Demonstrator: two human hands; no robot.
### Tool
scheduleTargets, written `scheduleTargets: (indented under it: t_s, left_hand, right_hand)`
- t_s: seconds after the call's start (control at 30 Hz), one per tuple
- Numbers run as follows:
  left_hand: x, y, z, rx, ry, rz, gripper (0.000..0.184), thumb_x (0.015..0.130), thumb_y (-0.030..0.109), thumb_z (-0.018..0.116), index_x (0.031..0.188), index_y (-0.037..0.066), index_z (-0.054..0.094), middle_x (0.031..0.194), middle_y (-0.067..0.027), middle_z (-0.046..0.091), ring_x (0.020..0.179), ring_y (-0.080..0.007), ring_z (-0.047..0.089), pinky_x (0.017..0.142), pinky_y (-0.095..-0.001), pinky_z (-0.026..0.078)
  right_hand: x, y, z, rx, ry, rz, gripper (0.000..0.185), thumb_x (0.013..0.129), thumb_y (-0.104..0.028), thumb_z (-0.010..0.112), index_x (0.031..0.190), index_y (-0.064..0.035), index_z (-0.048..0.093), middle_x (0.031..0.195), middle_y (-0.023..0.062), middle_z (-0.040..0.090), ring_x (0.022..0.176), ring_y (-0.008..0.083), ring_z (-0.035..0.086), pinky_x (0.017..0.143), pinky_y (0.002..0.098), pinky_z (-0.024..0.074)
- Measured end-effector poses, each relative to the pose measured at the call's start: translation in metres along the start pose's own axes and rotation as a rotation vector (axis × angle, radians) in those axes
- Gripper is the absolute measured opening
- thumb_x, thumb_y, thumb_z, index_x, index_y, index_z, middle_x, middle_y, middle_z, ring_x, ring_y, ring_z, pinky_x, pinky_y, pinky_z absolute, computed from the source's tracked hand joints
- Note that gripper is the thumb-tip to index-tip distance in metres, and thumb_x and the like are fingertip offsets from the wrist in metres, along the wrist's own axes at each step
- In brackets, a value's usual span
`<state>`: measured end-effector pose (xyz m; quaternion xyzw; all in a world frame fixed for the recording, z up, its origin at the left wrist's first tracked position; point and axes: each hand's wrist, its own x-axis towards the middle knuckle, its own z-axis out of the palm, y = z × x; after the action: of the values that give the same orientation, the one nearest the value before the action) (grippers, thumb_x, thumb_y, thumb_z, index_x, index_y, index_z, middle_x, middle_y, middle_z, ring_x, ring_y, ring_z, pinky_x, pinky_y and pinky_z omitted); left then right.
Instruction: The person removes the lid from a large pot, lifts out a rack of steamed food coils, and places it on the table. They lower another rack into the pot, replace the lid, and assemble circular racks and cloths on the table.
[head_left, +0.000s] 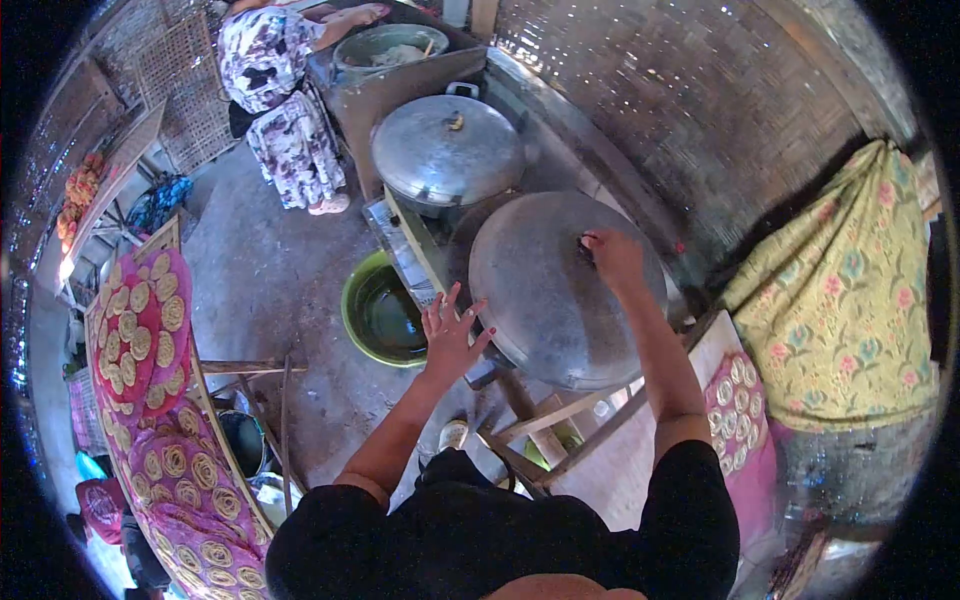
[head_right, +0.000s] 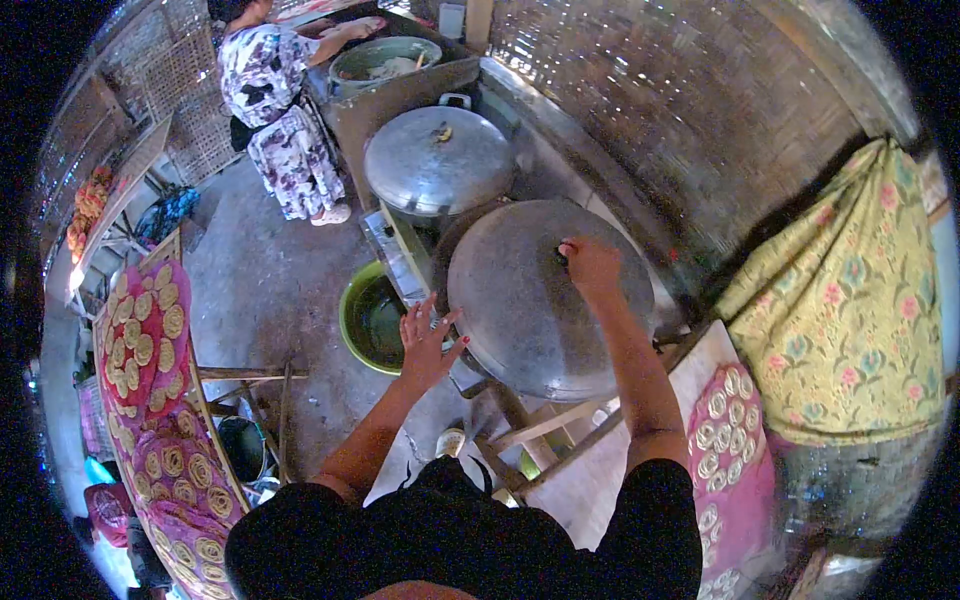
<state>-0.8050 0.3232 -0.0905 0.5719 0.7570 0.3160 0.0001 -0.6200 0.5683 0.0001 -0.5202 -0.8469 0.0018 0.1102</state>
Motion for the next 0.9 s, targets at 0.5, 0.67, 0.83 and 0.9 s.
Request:
scheduleTargets:
  t_s: [0.5,0.67,0.83,0.9]
  left_hand:
    - [0.034,-0.094,0.081,-0.028,-0.207,-0.244,0.044,0.080,0.052,0.055,0.118,0.029,0.055,0.144,-0.0118,0.017,0.130,-0.0435,0.014,0.097,-0.0668,0.015]
    - [0.036,-0.099,0.094,-0.029,-0.200,-0.241,0.046,0.079,0.054,0.055,0.118,0.029,0.055,0.144,-0.0118,0.017,0.130,-0.0436,0.013,0.097,-0.0671,0.016]
    - [0.039,-0.099,0.091,0.013,-0.242,-0.220,0.046,0.081,0.051,0.054,0.121,0.028,0.052,0.144,-0.0127,0.016,0.129,-0.0446,0.016,0.096,-0.0670,0.017]
    - [0.040,-0.097,0.089,0.011,-0.258,-0.239,0.046,0.081,0.051,0.054,0.121,0.028,0.052,0.144,-0.0126,0.017,0.129,-0.0440,0.017,0.096,-0.0662,0.018]
  right_hand:
    - [0.050,-0.041,0.102,0.078,-0.134,0.055,0.031,0.085,-0.042,0.051,0.102,-0.0199,0.064,0.100,0.0059,0.064,0.098,0.0270,0.058,0.089,0.0508,0.0334]
    - [0.049,-0.039,0.108,0.105,-0.200,0.121,0.030,0.084,-0.041,0.054,0.103,-0.0203,0.064,0.101,0.0060,0.064,0.098,0.0270,0.058,0.092,0.0513,0.0329]
    - [0.047,-0.029,0.123,0.123,-0.099,0.051,0.029,0.083,-0.040,0.054,0.101,-0.0198,0.065,0.098,0.0058,0.065,0.093,0.0264,0.060,0.086,0.0493,0.0363]
    - [0.046,-0.027,0.129,0.129,-0.089,0.067,0.028,0.083,-0.040,0.054,0.101,-0.0199,0.065,0.097,0.0057,0.065,0.093,0.0261,0.060,0.086,0.0485,0.0367]
